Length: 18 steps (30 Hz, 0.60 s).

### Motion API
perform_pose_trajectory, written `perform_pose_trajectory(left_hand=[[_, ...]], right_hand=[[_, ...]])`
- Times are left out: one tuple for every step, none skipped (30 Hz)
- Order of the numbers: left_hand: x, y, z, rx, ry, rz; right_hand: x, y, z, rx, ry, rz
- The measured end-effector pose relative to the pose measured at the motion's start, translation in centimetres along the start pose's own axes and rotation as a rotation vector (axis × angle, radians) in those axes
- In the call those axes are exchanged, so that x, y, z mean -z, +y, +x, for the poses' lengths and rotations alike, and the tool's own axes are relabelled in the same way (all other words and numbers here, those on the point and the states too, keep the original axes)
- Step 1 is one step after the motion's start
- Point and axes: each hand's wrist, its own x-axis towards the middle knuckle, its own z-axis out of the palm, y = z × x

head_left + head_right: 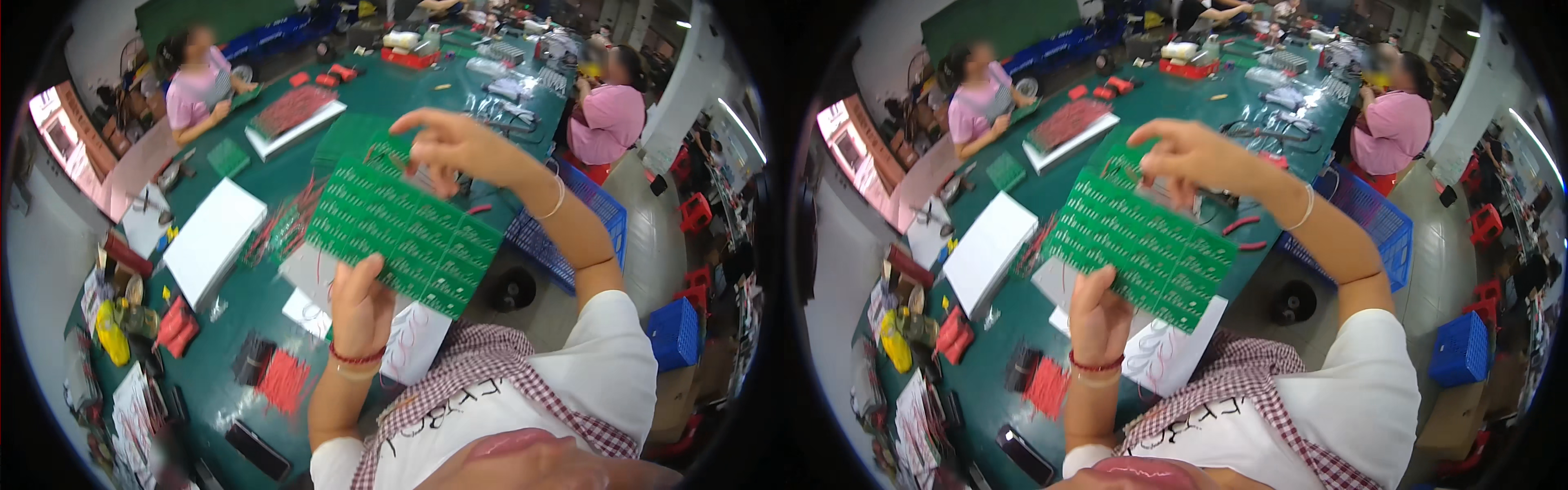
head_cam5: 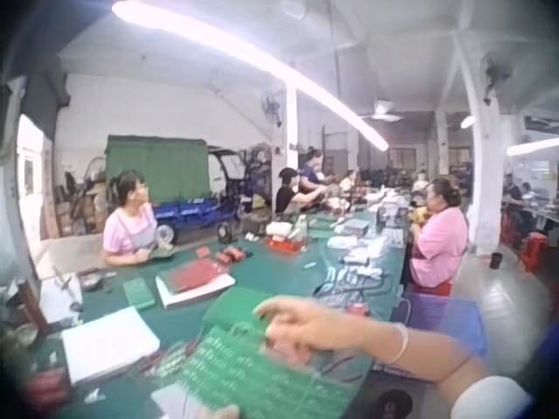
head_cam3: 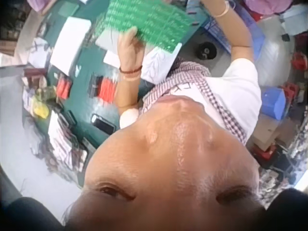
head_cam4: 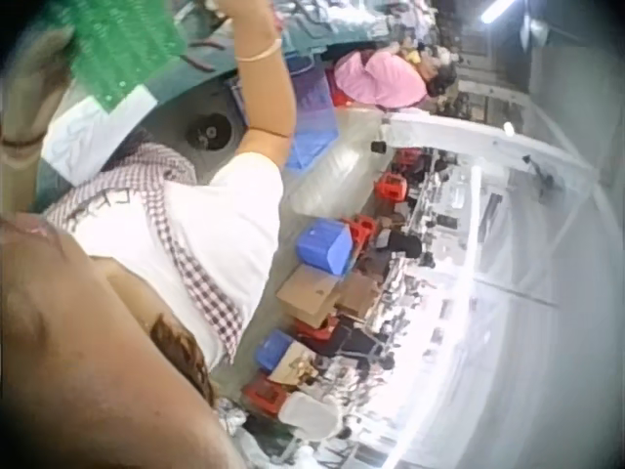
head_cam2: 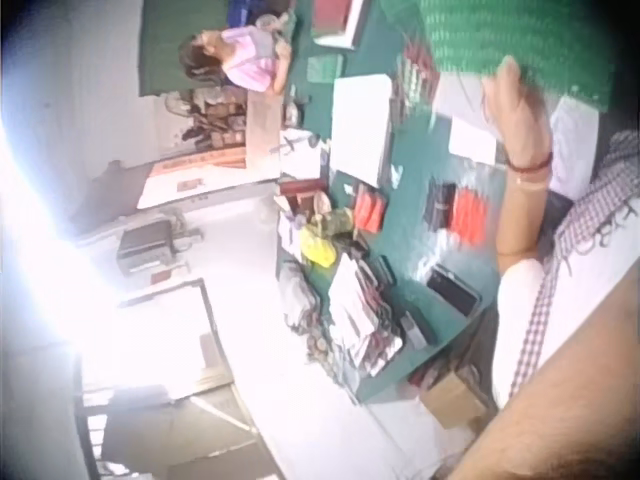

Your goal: Assembling and wiring LED circuit boards using a hot glue gun to secure wires according to a template.

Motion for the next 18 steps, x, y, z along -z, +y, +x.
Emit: perform_pose_trajectory(left_hand=[[-0.5,-0.1,-0.2,-0.001,0.018,-0.005],[-1.0,-0.1,-0.5,0.036,-0.022,-0.018],[-1.4,-0.1,-0.5,0.072,-0.073,-0.030],[-1.4,-0.2,-0.6,0.069,-0.066,-0.035],[-1.4,-0.2,-0.8,0.099,-0.105,-0.020],[-1.3,-0.2,-1.1,0.131,-0.144,-0.003],[-1.2,-0.5,-1.3,0.127,-0.153,-0.006],[-1.4,-0.7,-1.4,0.127,-0.150,-0.006],[-1.4,-0.9,-1.6,0.128,-0.167,-0.002],[-1.4,-1.0,-1.6,0.133,-0.187,0.004],[-1.3,-1.1,-1.7,0.136,-0.190,0.016],[-1.4,-1.1,-1.7,0.138,-0.191,0.016],[-1.5,-1.2,-1.7,0.138,-0.226,0.031],[-1.5,-1.2,-1.8,0.138,-0.261,0.045],[-1.5,-1.2,-1.8,0.138,-0.260,0.043],[-1.4,-1.2,-1.8,0.149,-0.271,0.041],[-1.4,-1.2,-1.9,0.160,-0.281,0.038],[-1.4,-1.2,-1.9,0.161,-0.282,0.037]], right_hand=[[0.1,-0.5,-0.5,-0.010,-0.015,0.007],[0.1,-0.9,-0.9,0.023,0.088,-0.085],[0.4,-1.2,-1.1,0.062,0.198,-0.183],[0.9,-1.2,-1.2,0.059,0.190,-0.183],[1.4,-1.3,-1.3,0.058,0.171,-0.207],[1.5,-1.3,-1.3,0.057,0.156,-0.228],[1.3,-1.4,-1.4,0.149,0.123,-0.199],[1.3,-1.7,-1.6,0.148,0.121,-0.197],[1.3,-2.2,-1.8,0.149,0.072,-0.321],[1.1,-3.0,-2.1,0.149,0.029,-0.445],[0.7,-4.2,-2.4,0.070,0.030,-0.529],[0.6,-4.4,-2.5,0.069,0.032,-0.529],[0.7,-4.6,-2.5,0.115,0.062,-0.672],[0.7,-4.7,-2.6,0.161,0.092,-0.815],[0.5,-5.1,-2.6,0.160,0.091,-0.815],[0.2,-5.6,-2.5,0.047,0.058,-0.729],[-0.1,-6.0,-2.4,-0.065,0.024,-0.642],[-0.5,-6.5,-2.5,-0.067,0.026,-0.643]])
